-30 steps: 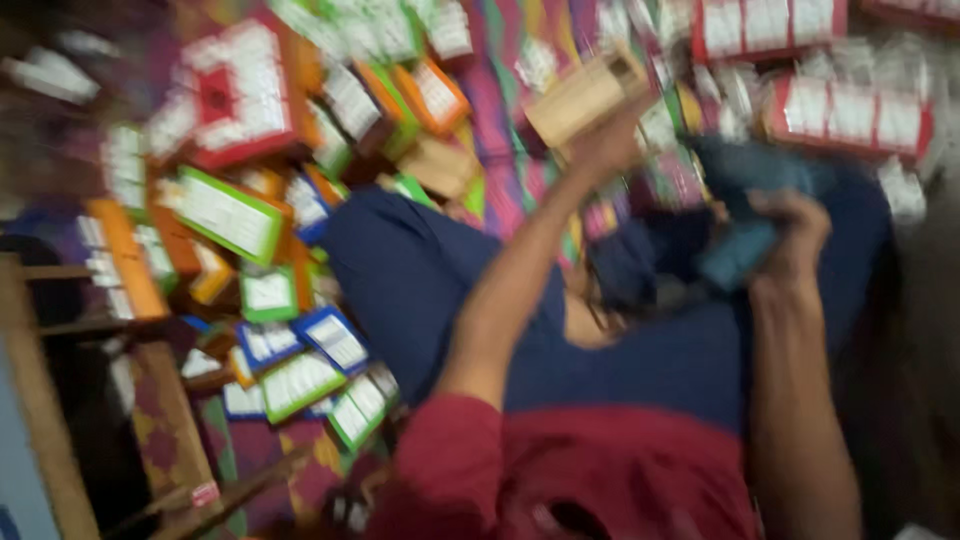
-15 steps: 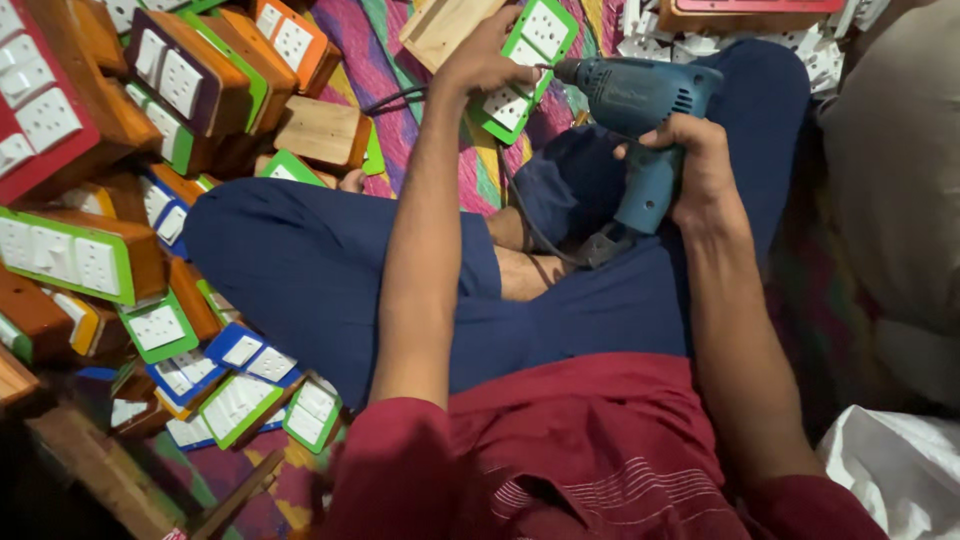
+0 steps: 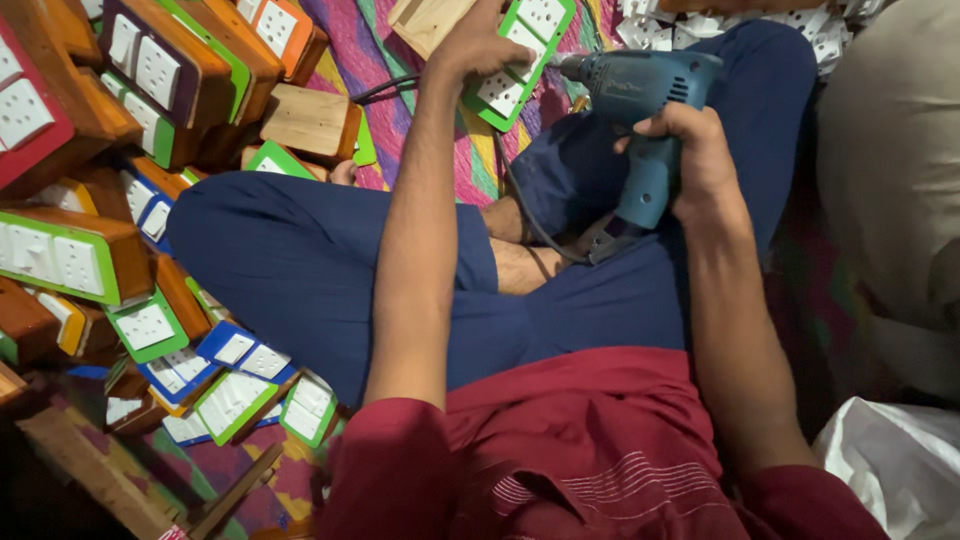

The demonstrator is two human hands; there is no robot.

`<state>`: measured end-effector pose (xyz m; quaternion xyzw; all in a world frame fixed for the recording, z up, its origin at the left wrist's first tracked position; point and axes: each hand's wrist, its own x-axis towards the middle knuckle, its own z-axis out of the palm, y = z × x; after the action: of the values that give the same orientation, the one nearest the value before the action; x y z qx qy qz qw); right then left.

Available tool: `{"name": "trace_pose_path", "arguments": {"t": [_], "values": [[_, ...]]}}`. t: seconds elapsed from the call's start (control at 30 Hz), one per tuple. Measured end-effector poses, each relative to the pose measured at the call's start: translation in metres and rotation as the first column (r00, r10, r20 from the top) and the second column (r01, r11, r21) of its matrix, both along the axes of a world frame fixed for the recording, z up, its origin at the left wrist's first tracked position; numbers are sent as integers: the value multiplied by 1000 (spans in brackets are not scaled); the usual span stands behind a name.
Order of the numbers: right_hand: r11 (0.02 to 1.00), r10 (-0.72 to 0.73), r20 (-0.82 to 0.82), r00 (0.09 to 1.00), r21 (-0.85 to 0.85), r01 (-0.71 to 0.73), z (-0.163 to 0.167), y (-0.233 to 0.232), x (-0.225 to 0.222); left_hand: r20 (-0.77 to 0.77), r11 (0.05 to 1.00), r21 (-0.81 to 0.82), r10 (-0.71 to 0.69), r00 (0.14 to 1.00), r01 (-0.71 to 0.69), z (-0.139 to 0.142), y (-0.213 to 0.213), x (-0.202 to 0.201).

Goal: The person sits on a patterned mat and uses a corded drill to fasten white electrical socket plates into small wooden frames. They pick up frames, align the plates, drill screws, and place the finished units aside. Another person nearby handles similar items.

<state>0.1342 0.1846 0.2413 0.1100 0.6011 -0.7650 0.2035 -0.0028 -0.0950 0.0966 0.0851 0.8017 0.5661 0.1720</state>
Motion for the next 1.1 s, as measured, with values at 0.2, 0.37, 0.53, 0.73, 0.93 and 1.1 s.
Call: {"name": "trace_pose_path", "arguments": {"t": [0.2, 0.37, 0.53, 0.73, 0.93, 1.1], "values": [[1000, -20, 6, 1000, -22, 20, 1, 1, 2, -27, 1000, -11, 15, 1000, -15, 0, 0, 1], [999, -18, -15, 1000, -28, 18, 1, -2, 2, -6, 996, -93, 14, 1000, -14, 1, 1, 1], [999, -33, 6, 999, -42, 33, 5, -2, 2, 49, 997, -79, 18, 999, -14, -1, 0, 0], [1000, -29, 13, 999, 8, 29, 7, -3, 3, 95, 994, -108, 22, 995, -12, -5, -2, -1], [999, -16, -2, 1000, -39, 16, 4, -1, 0, 99, 985, -172, 17, 995, 0, -9, 0, -2], [1000, -14, 5, 1000, 5, 14, 2, 1, 0, 53, 989, -151, 18, 998, -10, -6, 3, -2]]}}
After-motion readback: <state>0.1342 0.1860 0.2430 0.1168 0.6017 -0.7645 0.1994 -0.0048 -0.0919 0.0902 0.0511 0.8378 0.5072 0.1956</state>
